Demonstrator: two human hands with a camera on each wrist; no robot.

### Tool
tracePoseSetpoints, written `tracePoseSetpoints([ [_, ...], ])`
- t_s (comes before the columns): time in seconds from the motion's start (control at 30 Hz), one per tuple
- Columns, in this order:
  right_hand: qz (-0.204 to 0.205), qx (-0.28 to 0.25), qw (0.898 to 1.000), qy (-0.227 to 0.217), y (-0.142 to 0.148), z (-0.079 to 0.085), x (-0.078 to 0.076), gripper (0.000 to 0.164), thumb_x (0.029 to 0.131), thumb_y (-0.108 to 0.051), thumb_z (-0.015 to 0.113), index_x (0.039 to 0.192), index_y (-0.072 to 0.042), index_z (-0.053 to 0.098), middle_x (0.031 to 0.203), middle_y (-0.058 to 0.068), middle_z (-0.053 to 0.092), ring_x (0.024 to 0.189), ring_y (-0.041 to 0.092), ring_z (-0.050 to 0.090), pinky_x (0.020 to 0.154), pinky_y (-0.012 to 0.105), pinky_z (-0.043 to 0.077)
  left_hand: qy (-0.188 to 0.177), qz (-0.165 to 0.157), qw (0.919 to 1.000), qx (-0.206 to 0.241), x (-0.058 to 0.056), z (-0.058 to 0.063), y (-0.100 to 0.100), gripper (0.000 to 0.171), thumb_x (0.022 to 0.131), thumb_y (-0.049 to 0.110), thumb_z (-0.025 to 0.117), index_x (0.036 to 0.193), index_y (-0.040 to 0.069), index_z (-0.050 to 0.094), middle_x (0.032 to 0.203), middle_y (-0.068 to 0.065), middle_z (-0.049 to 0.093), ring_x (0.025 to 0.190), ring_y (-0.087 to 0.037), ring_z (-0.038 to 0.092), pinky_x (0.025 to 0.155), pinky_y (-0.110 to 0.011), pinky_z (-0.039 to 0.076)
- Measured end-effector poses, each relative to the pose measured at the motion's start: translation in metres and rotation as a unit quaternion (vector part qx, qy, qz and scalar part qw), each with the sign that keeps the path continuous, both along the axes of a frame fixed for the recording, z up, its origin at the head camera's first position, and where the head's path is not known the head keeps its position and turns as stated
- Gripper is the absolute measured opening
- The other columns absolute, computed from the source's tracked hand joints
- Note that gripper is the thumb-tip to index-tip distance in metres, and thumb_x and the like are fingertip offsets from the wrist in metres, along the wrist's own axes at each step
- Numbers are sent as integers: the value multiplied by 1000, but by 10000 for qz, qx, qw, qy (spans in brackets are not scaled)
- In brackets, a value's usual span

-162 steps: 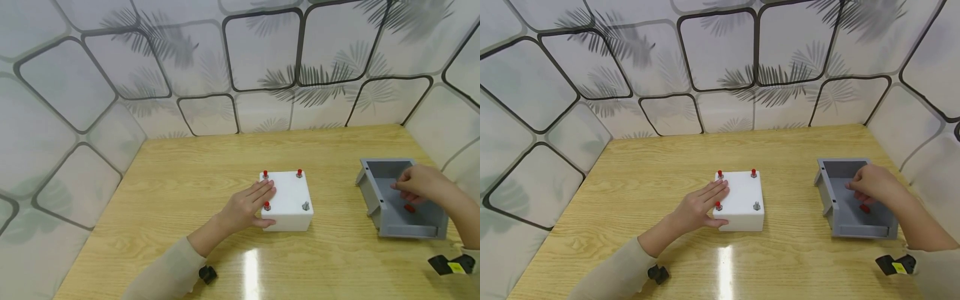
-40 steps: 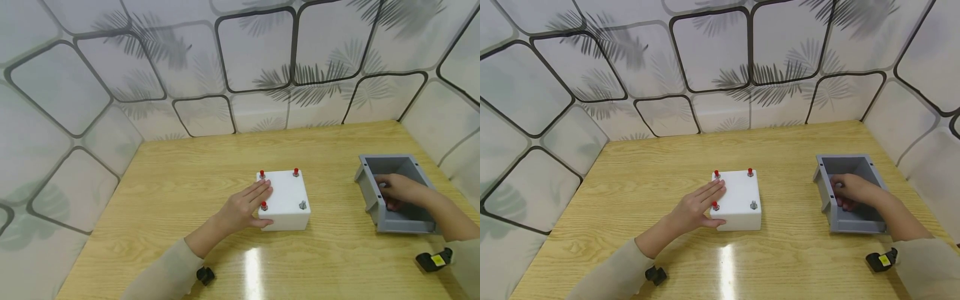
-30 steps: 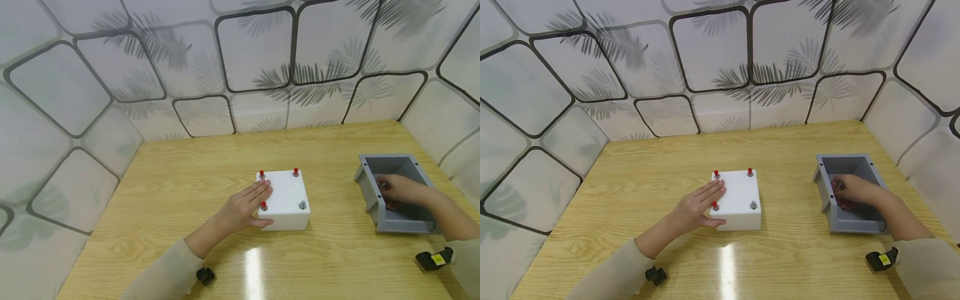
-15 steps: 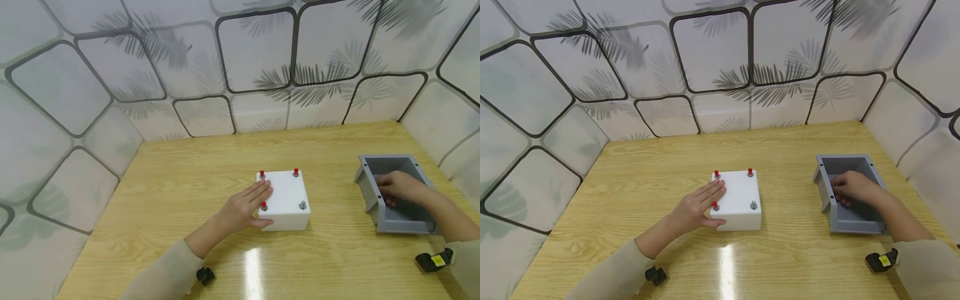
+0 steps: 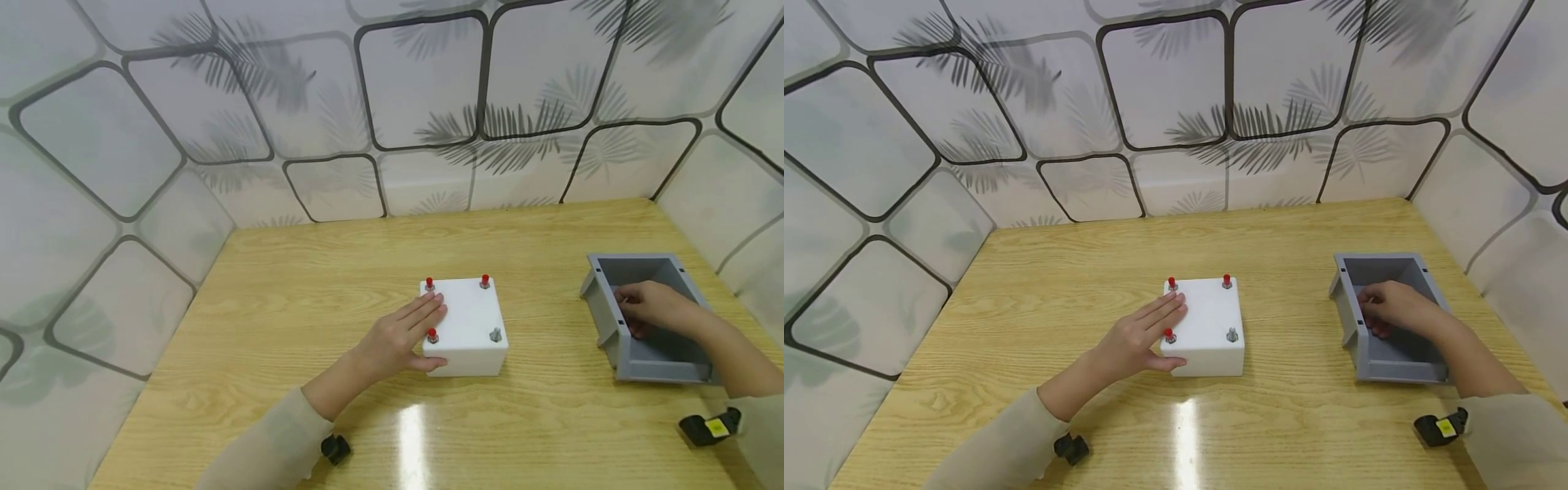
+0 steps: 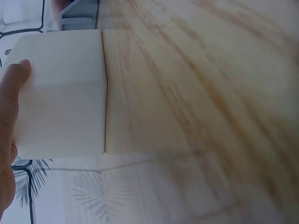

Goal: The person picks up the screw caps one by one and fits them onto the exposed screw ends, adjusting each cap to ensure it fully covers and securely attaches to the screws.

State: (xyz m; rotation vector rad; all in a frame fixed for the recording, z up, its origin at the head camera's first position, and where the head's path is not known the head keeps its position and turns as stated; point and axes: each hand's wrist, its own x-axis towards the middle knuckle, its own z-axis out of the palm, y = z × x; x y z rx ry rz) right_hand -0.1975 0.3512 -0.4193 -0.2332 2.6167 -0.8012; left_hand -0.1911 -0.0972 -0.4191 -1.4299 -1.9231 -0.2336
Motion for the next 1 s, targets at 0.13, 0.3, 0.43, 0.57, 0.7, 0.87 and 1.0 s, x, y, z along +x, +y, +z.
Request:
tracePoseSetpoints([
  [0.13, -200, -229, 9992, -247, 0, 1, 0, 25, 94, -4, 46, 105, 19, 52, 76, 4, 62, 67, 17, 62, 55, 31, 56, 0, 18, 10000, -12, 0, 1, 0, 79, 69, 52, 78, 120, -5, 61, 125, -19, 61, 120, -28, 56, 104, -30, 43],
  [0.3, -438, -353, 9978, -361, -1, 1, 1, 27, 95, -3, 45, 107, 20, 50, 79, 6, 62, 68, 17, 62, 57, 32, 58, 39, 25, 10000, -28, 0, 1, 1, 78, 70, 52, 77, 120, -5, 61, 124, -19, 61, 120, -27, 56, 103, -30, 44],
  [0.43, -619, -521, 9956, -482, -2, 2, 2, 27, 95, -3, 45, 109, 20, 48, 79, 5, 61, 67, 16, 62, 57, 32, 58, 44, 45, 10000, -22, 0, 1, 1, 78, 70, 52, 77, 120, -5, 61, 124, -18, 61, 120, -27, 56, 103, -29, 43],
  [0.57, -743, -693, 9929, -618, -2, 2, 3, 28, 96, -3, 43, 112, 21, 46, 80, 5, 60, 67, 14, 62, 58, 32, 58, 44, 58, 10000, -24, 0, 0, 0, 78, 70, 53, 77, 120, -4, 61, 124, -18, 61, 120, -27, 56, 103, -29, 43],
  [0.7, -809, -784, 9910, -718, -2, 1, 4, 30, 96, -3, 43, 114, 21, 44, 82, 6, 60, 68, 13, 62, 59, 32, 58, 49, 61, 10000, -43, 0, 0, 0, 77, 70, 53, 77, 121, -4, 61, 124, -18, 61, 120, -27, 56, 103, -29, 43],
  [0.87, -857, -828, 9901, -736, -2, 0, 6, 30, 97, -4, 43, 114, 21, 45, 84, 8, 60, 68, 13, 63, 60, 32, 58, 59, 73, 9999, -66, 1, -1, -1, 77, 71, 53, 76, 121, -4, 61, 124, -18, 61, 120, -26, 56, 103, -29, 43],
  [1.0, -841, -781, 9909, -706, -3, 0, 5, 31, 96, -3, 43, 115, 22, 45, 85, 8, 61, 69, 14, 62, 59, 32, 58, 100, 87, 9999, -47, 1, -2, -1, 77, 70, 54, 76, 120, -3, 62, 123, -18, 62, 119, -26, 57, 103, -29, 43],
])
